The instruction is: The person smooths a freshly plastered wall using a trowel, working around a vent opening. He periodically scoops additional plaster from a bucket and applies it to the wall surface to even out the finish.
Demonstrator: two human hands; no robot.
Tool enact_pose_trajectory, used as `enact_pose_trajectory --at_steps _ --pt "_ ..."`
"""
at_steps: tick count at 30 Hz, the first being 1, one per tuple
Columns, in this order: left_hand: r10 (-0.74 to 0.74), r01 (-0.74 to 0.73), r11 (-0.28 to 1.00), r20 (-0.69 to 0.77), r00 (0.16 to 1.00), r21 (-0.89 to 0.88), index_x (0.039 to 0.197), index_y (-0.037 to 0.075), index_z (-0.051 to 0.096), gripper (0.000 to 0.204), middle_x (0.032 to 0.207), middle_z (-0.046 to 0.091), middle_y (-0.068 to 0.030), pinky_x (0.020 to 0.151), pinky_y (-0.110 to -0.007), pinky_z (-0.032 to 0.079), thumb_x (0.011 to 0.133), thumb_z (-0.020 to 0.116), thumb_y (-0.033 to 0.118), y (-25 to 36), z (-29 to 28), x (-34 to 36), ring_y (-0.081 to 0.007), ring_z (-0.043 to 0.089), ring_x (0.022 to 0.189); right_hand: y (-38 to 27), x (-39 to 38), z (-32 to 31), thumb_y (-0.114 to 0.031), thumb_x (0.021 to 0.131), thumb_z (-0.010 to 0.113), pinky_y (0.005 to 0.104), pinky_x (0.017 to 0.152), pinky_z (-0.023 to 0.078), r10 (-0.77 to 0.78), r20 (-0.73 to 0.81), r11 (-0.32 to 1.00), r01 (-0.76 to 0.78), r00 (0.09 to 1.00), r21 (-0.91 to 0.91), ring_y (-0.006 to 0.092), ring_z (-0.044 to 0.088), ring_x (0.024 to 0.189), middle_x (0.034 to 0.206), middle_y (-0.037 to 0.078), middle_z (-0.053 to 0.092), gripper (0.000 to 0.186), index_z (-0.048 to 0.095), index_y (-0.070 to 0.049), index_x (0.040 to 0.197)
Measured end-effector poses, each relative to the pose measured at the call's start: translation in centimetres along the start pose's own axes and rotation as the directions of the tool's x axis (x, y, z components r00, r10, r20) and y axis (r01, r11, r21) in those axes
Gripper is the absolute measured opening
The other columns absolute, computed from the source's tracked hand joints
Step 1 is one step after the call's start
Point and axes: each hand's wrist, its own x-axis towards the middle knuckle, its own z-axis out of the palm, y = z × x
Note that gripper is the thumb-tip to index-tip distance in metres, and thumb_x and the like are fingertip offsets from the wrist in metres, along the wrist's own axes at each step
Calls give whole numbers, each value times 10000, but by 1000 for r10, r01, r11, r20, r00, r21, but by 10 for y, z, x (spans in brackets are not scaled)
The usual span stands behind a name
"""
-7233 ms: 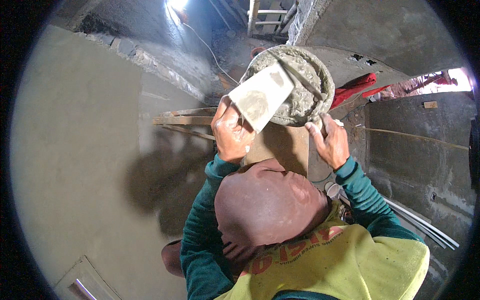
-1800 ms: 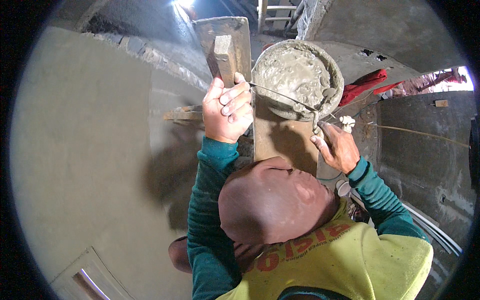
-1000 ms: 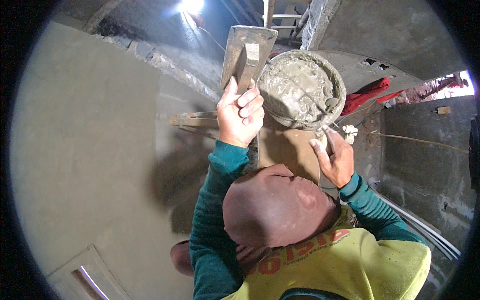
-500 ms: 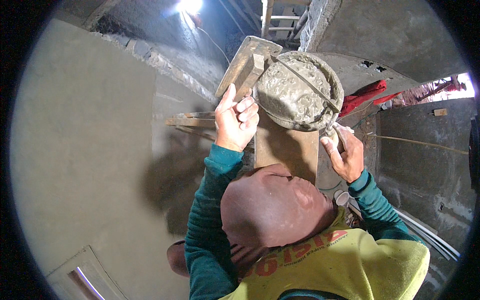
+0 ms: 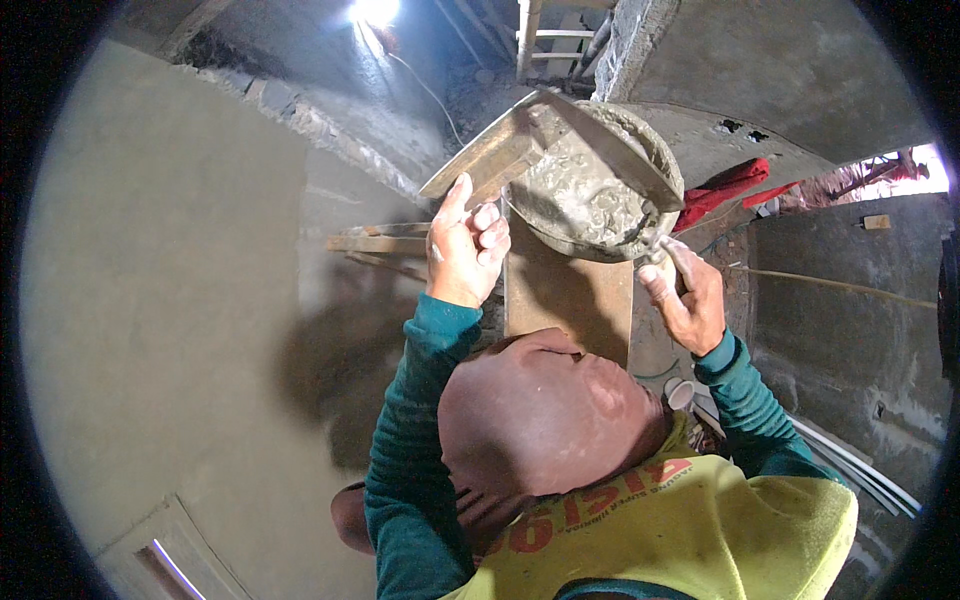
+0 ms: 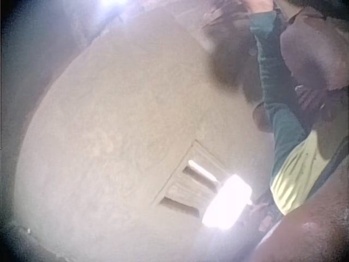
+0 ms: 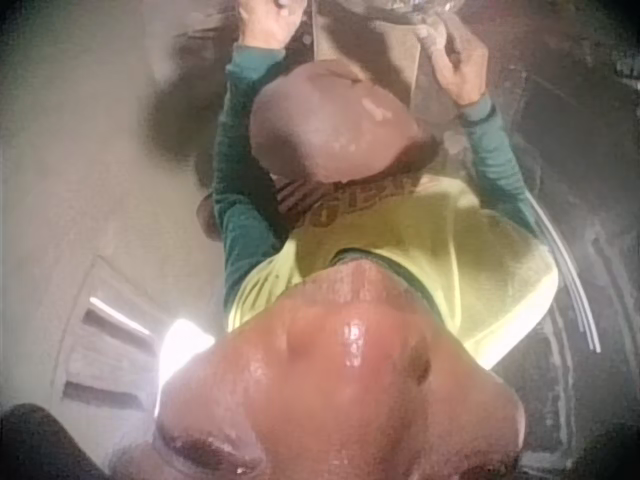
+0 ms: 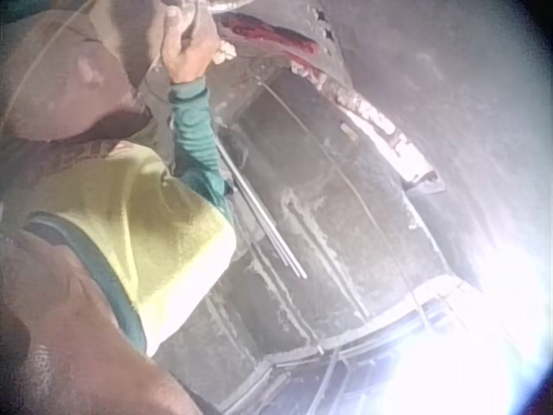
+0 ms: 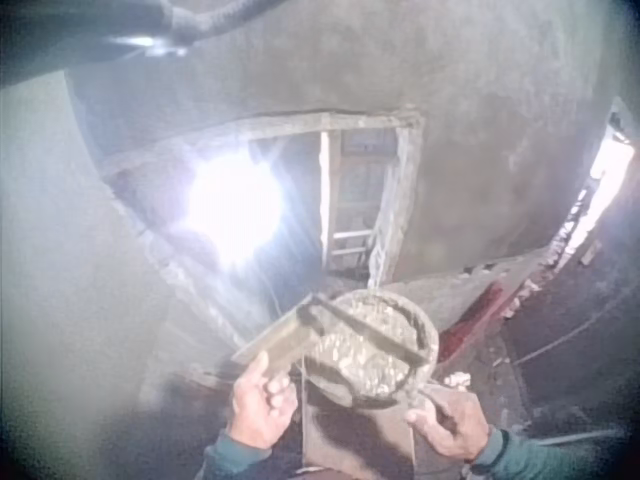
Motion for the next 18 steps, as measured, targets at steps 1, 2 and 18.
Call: enact_pose_trajectory --at_steps 1,2,18 --pt "-3 4 1000 -14 1000 3 972 77 574 375 642 450 40 381 -214 319 1037 589 446 -1 0 0 -89 442 505 -5 3 0 -279 943 738 438 859 549 -43 10 999 43 999 -9 422 715 954 1049 285 711 465 650 91 1209" --pt "-6 6 1000 -3 1000 15 990 78 574 368 643 449 40 381 -213 321 1037 592 442 -1 0 0 -89 442 505 -10 5 0 -277 943 739 434 857 551 -87 21 996 87 996 -18 417 716 950 1040 283 711 458 651 87 1207" --pt "70 -74 996 67 995 56 768 106 523 467 635 459 33 368 -207 332 1062 548 467 -3 -2 -8 -73 442 494 14 -8 -2 -253 927 762 429 892 561 -22 -172 982 -11 985 -190 410 719 1001 1099 274 719 438 664 71 1207"
